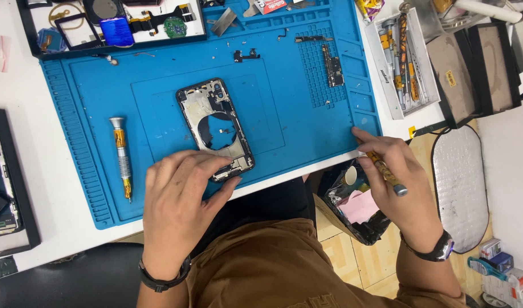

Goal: Disassembling and repairing a smartphone on a workbench using a screwdriver and adhesive.

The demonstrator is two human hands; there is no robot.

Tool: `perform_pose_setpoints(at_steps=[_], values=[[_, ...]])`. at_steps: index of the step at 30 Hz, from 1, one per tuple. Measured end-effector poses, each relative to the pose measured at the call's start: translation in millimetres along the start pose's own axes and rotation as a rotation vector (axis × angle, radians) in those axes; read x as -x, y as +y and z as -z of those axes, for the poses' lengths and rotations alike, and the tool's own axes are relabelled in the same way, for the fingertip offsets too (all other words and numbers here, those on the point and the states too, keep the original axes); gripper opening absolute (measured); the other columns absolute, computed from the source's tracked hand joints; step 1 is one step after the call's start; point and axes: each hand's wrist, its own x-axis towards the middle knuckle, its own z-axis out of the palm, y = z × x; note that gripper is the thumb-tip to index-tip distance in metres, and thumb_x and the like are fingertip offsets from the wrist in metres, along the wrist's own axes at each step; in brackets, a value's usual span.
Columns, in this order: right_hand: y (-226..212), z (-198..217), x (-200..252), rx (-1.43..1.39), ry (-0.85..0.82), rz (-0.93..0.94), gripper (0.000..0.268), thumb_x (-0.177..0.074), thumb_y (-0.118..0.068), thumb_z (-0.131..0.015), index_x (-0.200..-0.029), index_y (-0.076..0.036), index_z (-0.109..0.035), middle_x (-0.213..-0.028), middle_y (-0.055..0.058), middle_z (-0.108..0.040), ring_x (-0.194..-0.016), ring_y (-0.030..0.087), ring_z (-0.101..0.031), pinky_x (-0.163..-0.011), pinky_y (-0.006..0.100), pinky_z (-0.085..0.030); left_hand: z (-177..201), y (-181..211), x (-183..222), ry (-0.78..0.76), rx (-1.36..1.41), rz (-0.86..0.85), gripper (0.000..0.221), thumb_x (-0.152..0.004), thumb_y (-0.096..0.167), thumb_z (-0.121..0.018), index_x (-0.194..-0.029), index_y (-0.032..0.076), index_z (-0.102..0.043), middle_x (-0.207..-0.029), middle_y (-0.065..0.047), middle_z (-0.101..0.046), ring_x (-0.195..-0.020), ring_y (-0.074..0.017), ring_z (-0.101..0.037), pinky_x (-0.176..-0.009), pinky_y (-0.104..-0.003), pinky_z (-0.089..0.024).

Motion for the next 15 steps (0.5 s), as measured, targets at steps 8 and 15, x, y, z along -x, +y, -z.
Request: perform_pose_setpoints(at_steps=[8, 15], values=[[24, 12, 9, -0.350, 0.414, -0.115, 0.014, -0.107, 0.004, -0.031, -0.093, 0.003, -0.034, -0.094, 0.026, -0.056, -0.082, 0.032, -0.059, -0.068, 0.034, -0.052, 0, 1, 0, -0.011, -0.006, 0.010, 0.030, -0.085, 0.026, -0.074, -0.108, 0.015, -0.058, -0.101, 0.001, -0.065, -0.099, -0.0212, -0.056, -0.076, -0.034, -0.036], [77, 40, -13, -0.069, 0.329, -0.492, 0.035, -0.119, -0.012, -0.053, -0.086, -0.006, -0.045, -0.077, 0.003, -0.048, -0.071, 0.011, -0.042, -0.061, 0.028, -0.031, 3, 5, 0, -0.025, 0.028, 0.051, 0.026, -0.085, 0.025, -0.073, -0.106, 0.015, -0.059, -0.100, 0.001, -0.064, -0.098, -0.0208, -0.055, -0.074, -0.031, -0.034]])
